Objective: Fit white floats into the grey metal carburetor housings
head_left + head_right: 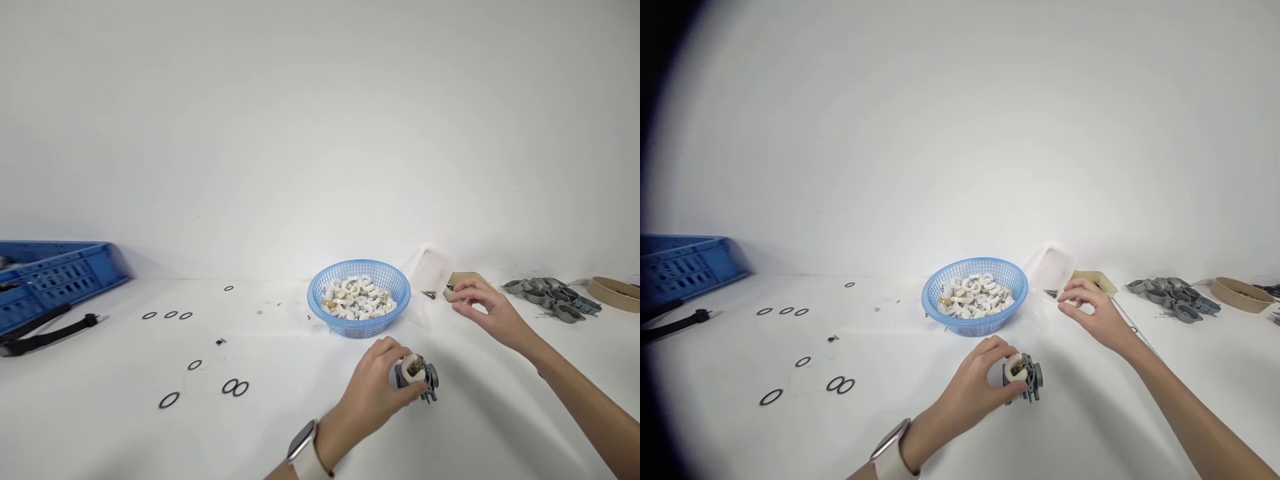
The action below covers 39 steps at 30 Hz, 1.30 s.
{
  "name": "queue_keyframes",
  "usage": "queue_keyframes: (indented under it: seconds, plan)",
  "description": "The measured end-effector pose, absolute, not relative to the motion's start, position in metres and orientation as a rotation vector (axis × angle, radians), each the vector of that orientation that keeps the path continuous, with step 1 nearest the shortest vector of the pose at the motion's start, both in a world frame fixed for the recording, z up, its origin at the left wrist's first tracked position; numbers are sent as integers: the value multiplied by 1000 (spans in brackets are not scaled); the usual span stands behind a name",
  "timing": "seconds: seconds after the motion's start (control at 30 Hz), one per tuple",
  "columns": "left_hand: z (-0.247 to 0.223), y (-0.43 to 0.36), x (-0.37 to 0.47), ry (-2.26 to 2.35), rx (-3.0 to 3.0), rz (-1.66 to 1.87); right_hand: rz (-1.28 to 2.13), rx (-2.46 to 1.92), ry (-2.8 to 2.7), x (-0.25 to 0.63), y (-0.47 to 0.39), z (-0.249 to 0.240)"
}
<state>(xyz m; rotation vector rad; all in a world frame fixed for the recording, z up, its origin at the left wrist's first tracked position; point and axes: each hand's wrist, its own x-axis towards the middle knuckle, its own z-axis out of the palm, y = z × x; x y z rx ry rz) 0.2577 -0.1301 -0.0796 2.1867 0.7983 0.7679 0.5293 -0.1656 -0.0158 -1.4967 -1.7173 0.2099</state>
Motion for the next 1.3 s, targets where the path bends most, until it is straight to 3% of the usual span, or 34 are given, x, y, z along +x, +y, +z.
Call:
queue_keyframes:
  seconds: [0.27, 0.6, 0.9, 1.3]
  plan:
    - [-95, -133, 267, 854, 2207, 734, 65, -1796, -1867, 585, -104, -47]
    - [-105, -132, 266, 821, 2167, 806, -270, -1983, -2210, 581, -34, -79]
    - [-107, -131, 266, 795, 2222, 848, -701, -2022, -2340, 588, -27, -105]
    - [-102, -132, 261, 722, 2799, 952, -834, -1864, -2458, 602, -29, -110]
